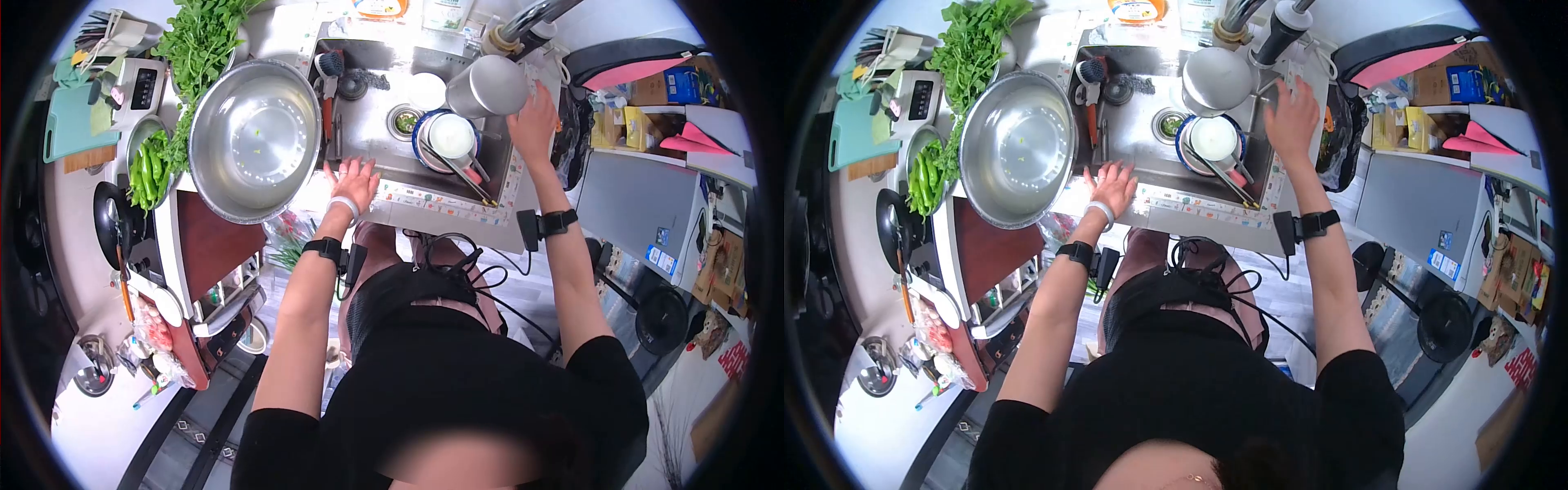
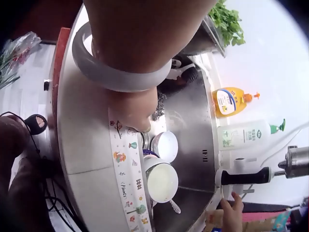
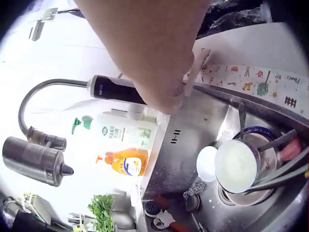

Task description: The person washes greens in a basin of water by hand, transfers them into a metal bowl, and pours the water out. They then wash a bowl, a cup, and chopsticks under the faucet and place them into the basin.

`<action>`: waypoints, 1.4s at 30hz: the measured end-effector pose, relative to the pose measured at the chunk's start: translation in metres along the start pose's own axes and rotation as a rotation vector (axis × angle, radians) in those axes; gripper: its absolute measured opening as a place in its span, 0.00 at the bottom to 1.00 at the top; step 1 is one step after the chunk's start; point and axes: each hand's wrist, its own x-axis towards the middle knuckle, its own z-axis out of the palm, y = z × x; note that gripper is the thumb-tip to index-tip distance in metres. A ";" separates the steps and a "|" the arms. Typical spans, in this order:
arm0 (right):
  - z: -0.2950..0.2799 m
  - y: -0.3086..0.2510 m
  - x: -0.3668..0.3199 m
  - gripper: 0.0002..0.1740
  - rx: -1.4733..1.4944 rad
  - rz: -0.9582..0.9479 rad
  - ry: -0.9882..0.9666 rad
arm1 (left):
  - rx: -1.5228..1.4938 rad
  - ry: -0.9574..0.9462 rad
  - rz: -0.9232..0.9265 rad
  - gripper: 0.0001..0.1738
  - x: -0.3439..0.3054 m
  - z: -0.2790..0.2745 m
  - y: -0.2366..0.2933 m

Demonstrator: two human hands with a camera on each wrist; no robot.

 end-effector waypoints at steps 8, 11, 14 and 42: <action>0.048 0.057 -0.041 0.23 0.126 0.066 -0.173 | -0.033 -0.016 0.007 0.25 0.001 -0.001 0.000; 0.022 0.045 -0.040 0.20 0.166 0.089 -0.159 | 0.004 -0.004 0.006 0.25 0.002 0.001 -0.002; 0.019 0.048 -0.034 0.15 0.156 0.222 -0.279 | -0.009 -0.014 0.007 0.24 0.001 -0.001 -0.001; 0.190 0.028 -0.078 0.23 0.086 0.184 -0.561 | -0.038 -0.005 0.013 0.22 0.004 0.003 -0.002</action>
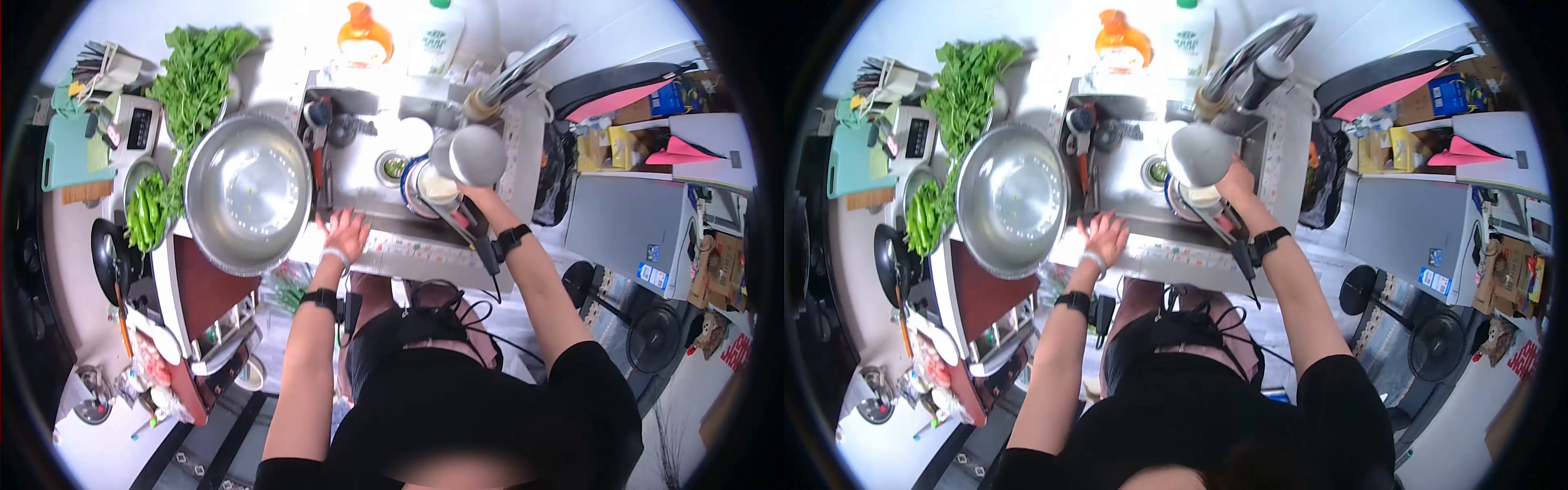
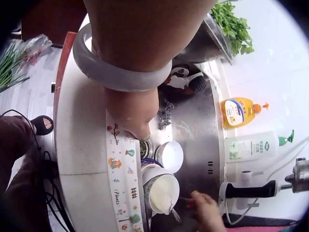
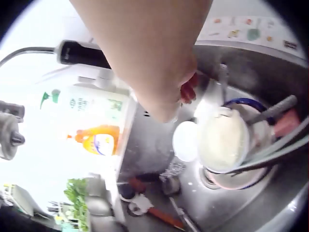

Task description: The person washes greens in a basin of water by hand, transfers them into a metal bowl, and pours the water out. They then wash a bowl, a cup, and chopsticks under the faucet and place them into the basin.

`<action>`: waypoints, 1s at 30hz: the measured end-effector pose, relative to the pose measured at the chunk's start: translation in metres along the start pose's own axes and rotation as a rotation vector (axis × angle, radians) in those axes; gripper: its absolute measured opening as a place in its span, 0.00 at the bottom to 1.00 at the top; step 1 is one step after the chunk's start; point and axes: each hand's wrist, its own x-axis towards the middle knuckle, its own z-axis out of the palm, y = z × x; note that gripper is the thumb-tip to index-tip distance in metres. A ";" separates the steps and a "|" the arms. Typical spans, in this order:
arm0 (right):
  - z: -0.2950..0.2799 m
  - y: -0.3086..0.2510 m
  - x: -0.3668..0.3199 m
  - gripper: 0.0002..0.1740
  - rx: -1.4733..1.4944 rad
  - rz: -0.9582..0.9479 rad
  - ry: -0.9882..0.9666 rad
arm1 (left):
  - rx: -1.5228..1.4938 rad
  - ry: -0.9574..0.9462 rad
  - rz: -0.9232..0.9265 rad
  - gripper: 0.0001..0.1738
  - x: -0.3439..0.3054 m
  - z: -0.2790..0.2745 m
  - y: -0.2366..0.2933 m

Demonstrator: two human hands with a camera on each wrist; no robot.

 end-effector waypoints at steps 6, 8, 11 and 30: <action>-0.243 -0.129 0.051 0.20 1.362 -0.220 -0.201 | 0.021 -0.023 -0.003 0.23 -0.001 -0.004 0.001; -0.275 -0.145 0.076 0.23 1.623 -0.401 -0.230 | 0.018 -0.030 -0.009 0.23 -0.001 -0.001 0.000; -0.295 -0.156 0.115 0.27 1.617 -0.637 -0.336 | -0.023 -0.038 -0.015 0.23 -0.002 -0.007 0.002; -0.338 -0.185 0.145 0.15 1.705 -0.095 -0.408 | 0.021 -0.037 -0.010 0.21 -0.004 -0.010 0.004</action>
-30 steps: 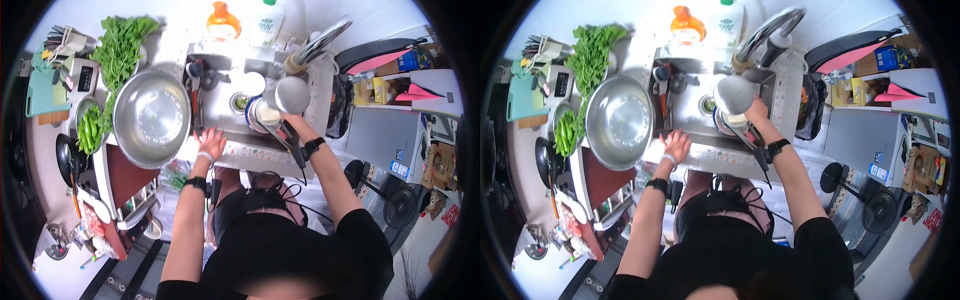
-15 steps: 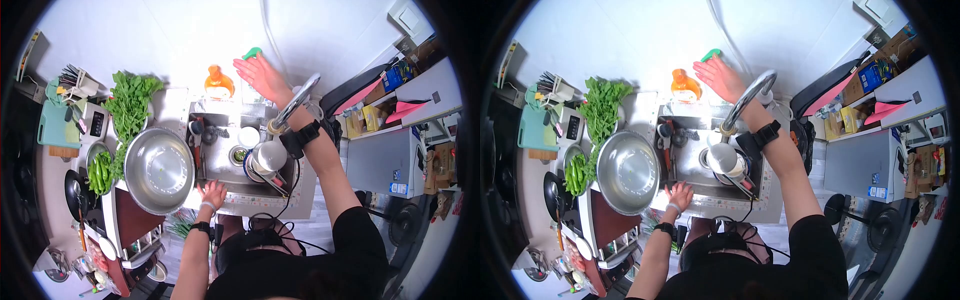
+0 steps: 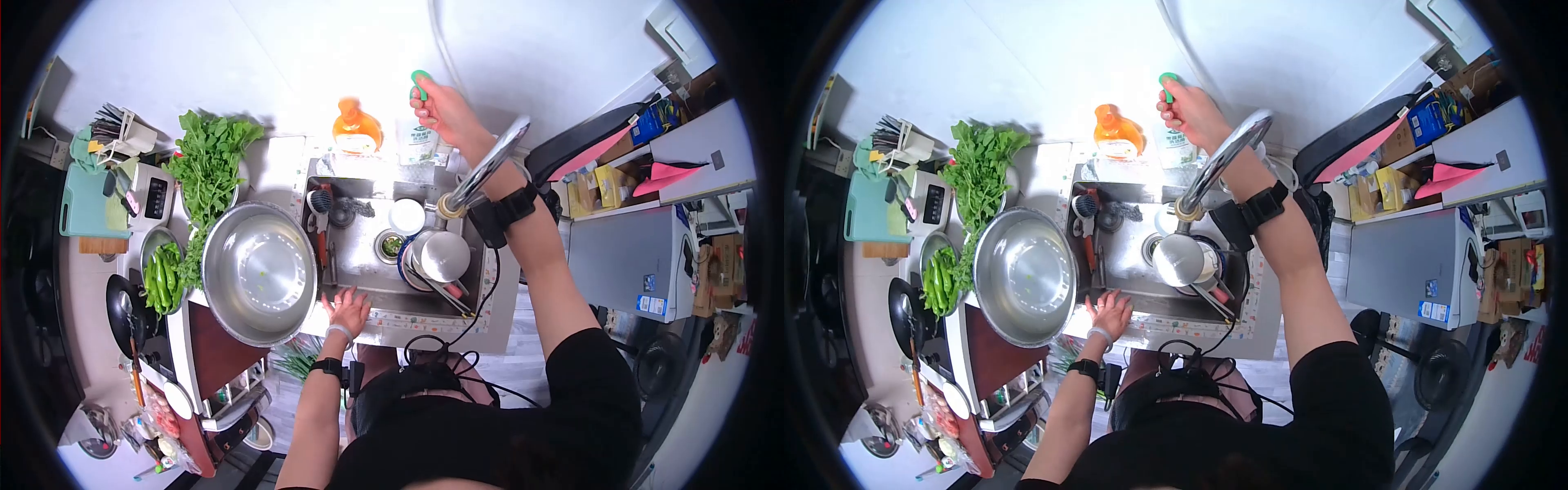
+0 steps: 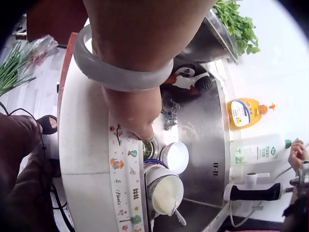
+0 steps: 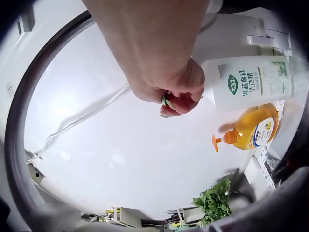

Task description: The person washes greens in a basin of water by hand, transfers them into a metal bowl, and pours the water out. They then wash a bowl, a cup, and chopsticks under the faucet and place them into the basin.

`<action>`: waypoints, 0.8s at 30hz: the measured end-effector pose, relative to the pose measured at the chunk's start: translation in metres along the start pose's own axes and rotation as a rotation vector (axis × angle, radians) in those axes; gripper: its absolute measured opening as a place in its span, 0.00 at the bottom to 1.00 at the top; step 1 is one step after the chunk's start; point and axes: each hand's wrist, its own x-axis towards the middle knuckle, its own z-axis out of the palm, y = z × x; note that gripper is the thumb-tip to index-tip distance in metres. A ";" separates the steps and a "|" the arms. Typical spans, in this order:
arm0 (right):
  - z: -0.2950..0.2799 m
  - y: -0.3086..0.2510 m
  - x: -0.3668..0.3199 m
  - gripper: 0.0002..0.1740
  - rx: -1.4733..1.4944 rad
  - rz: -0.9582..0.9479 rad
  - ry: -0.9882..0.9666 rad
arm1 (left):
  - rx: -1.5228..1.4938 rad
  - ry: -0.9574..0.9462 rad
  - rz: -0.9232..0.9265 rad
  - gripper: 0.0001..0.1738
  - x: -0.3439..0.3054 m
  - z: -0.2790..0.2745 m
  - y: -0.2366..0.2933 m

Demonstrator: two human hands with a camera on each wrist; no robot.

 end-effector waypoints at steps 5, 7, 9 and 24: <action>0.003 -0.001 -0.003 0.15 -0.061 -0.033 0.041 | -0.018 0.023 0.008 0.21 0.001 0.002 -0.001; 0.003 -0.001 -0.002 0.16 -0.069 -0.053 0.050 | -0.025 0.002 0.004 0.21 0.001 -0.002 0.000; 0.001 0.001 -0.001 0.16 -0.109 -0.082 0.024 | -0.036 -0.020 -0.001 0.21 -0.001 -0.003 0.001; -0.011 -0.009 -0.012 0.25 -0.337 0.084 -0.028 | 0.099 -0.011 0.045 0.24 0.014 0.025 -0.016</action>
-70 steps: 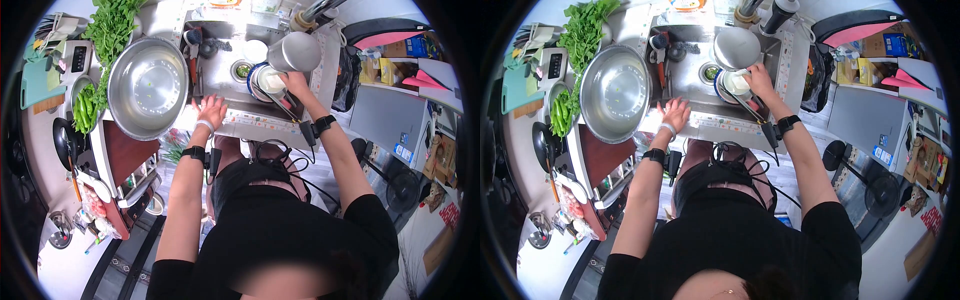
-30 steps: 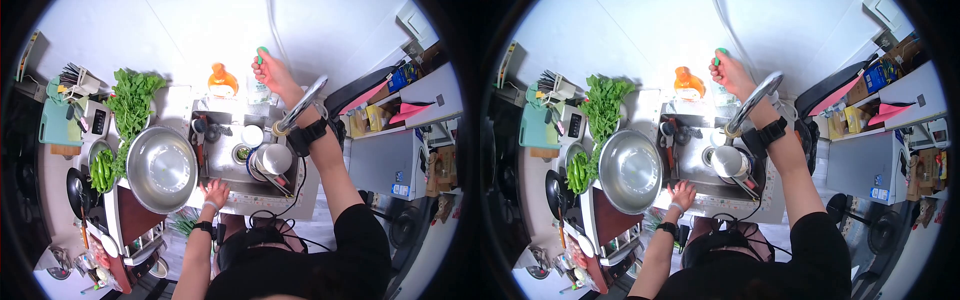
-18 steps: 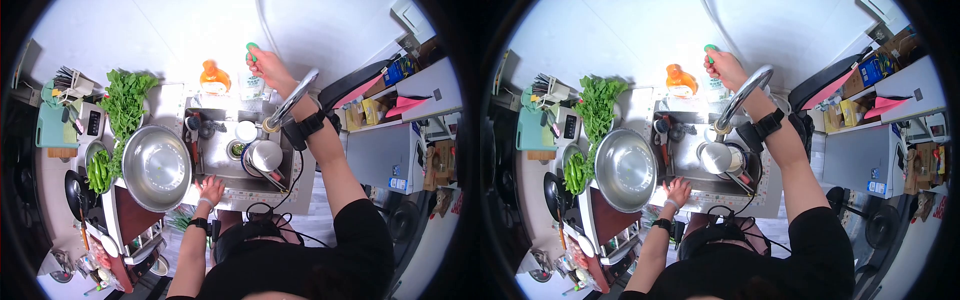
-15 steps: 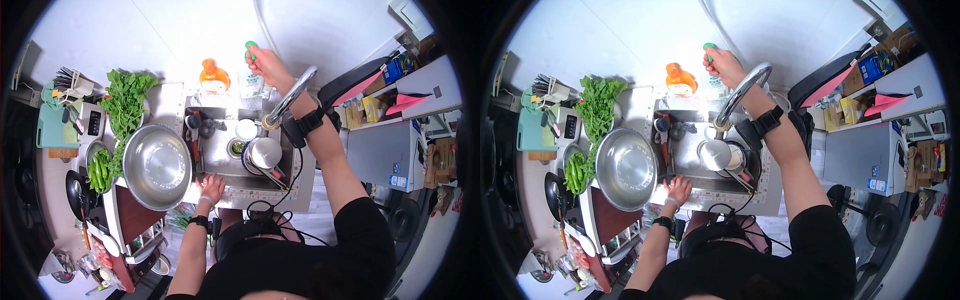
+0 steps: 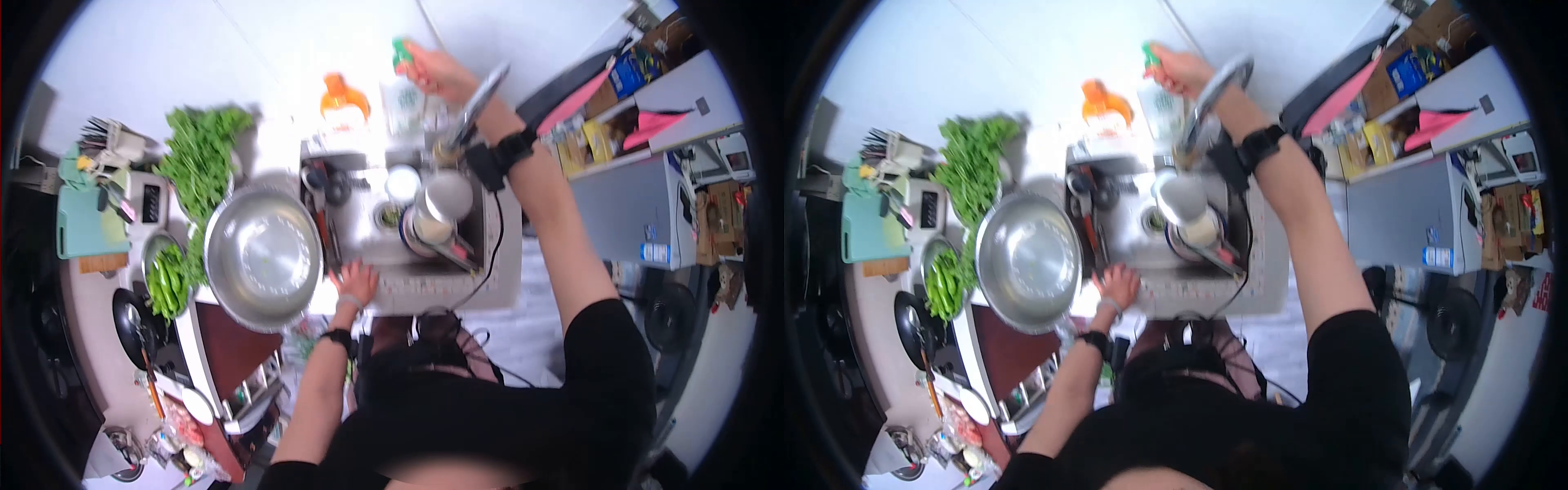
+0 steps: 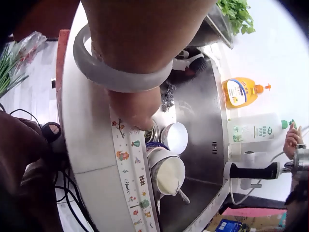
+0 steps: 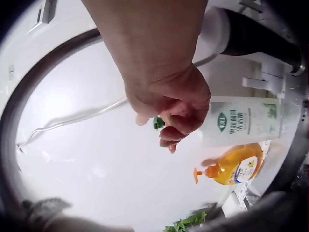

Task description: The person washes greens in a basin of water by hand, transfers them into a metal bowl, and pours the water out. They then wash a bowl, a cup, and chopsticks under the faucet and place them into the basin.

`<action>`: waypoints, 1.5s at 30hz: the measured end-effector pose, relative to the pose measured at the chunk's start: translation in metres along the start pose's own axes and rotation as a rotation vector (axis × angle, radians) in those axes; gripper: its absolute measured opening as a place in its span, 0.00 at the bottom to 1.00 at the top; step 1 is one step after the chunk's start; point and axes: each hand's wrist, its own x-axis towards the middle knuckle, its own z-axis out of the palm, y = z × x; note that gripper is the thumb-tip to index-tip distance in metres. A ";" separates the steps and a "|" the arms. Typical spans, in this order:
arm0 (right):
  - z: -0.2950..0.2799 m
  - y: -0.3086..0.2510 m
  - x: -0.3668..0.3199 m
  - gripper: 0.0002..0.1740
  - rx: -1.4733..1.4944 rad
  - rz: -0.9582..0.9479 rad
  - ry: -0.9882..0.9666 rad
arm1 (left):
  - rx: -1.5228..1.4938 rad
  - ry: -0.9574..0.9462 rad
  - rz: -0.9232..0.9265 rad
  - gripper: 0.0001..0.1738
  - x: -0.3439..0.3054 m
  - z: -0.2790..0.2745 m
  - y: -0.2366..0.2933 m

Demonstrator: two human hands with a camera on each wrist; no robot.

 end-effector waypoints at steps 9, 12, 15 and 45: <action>0.002 0.241 -0.105 0.16 -0.359 0.085 -0.205 | -0.098 0.070 0.033 0.21 -0.007 -0.013 0.005; 0.023 0.294 -0.120 0.18 -0.998 0.182 -0.016 | -0.109 0.056 0.010 0.20 -0.012 -0.019 0.008; 0.017 0.336 -0.104 0.17 -1.200 0.137 -0.015 | -0.122 0.064 -0.014 0.20 -0.011 -0.026 0.013; 0.007 0.246 -0.158 0.15 -0.969 0.191 0.012 | -2.126 -0.402 -0.267 0.30 0.038 -0.062 0.128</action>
